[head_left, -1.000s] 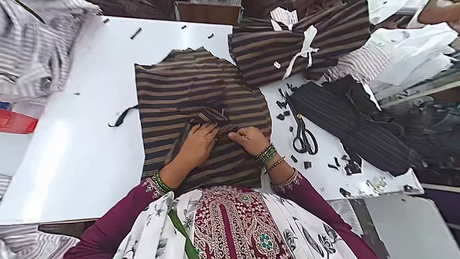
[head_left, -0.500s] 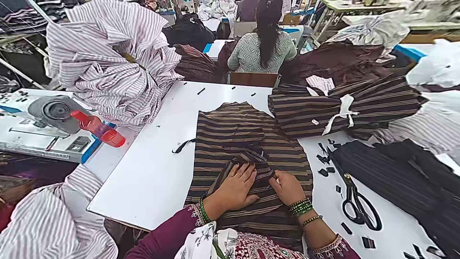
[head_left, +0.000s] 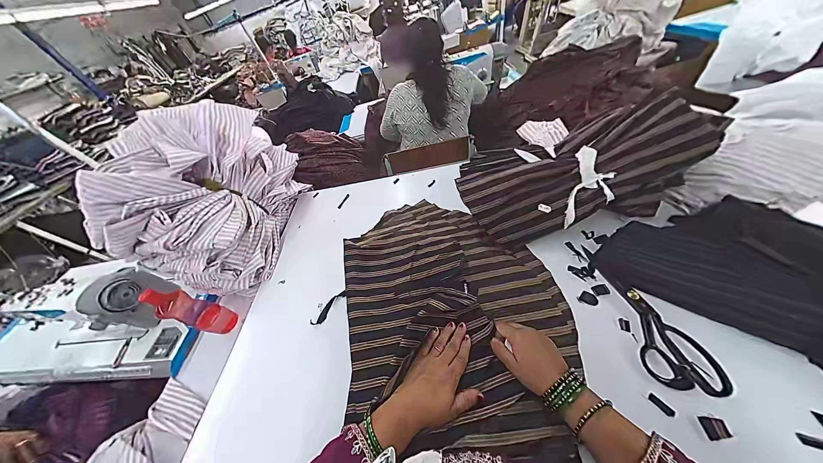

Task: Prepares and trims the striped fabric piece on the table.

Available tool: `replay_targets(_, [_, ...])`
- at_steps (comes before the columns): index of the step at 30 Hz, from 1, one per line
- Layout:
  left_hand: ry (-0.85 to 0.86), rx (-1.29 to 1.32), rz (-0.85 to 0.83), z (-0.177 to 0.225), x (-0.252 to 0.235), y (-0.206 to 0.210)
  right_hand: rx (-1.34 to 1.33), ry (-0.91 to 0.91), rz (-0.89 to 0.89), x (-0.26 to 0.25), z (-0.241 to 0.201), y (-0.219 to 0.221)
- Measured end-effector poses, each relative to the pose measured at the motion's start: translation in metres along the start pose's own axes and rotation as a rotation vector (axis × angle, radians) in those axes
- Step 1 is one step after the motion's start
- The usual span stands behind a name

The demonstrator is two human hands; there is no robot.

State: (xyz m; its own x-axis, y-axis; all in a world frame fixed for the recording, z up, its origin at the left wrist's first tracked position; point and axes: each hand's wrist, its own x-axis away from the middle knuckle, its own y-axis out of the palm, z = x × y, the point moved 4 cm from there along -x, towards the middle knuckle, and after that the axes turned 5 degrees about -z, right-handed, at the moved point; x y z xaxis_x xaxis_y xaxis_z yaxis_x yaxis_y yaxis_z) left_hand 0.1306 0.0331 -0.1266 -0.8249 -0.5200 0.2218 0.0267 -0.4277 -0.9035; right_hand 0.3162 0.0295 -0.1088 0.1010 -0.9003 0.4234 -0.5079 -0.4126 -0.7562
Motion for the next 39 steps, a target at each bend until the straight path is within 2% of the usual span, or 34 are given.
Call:
replay_targets(4, [0.003,0.087,0.407,-0.005,0.003,-0.001,-0.039,-0.042,-0.023,0.002,0.000,-0.002])
replay_targets(6, [-0.061,0.060,0.497,-0.008,0.001,-0.002,-0.062,-0.056,-0.019,0.002,0.000,-0.003])
replay_targets(10, [-0.042,-0.170,0.325,-0.005,-0.004,0.002,-0.075,-0.056,0.008,0.003,-0.001,-0.003])
replay_targets(15, [0.040,-0.159,0.142,0.004,-0.007,-0.002,-0.073,-0.048,0.089,0.005,0.001,-0.003])
replay_targets(22, [0.077,-0.071,0.109,0.000,-0.008,0.000,-0.066,-0.030,0.056,0.002,0.005,-0.004])
replay_targets(27, [0.093,0.049,0.003,-0.006,-0.015,-0.004,-0.319,-0.082,0.239,-0.004,0.024,-0.012])
replay_targets(30, [0.108,0.063,0.012,-0.008,-0.018,-0.007,-0.437,-0.085,0.349,-0.009,0.035,-0.014])
replay_targets(39, [0.114,0.061,0.015,-0.006,-0.020,-0.008,-0.410,-0.092,0.544,0.001,0.035,-0.009])
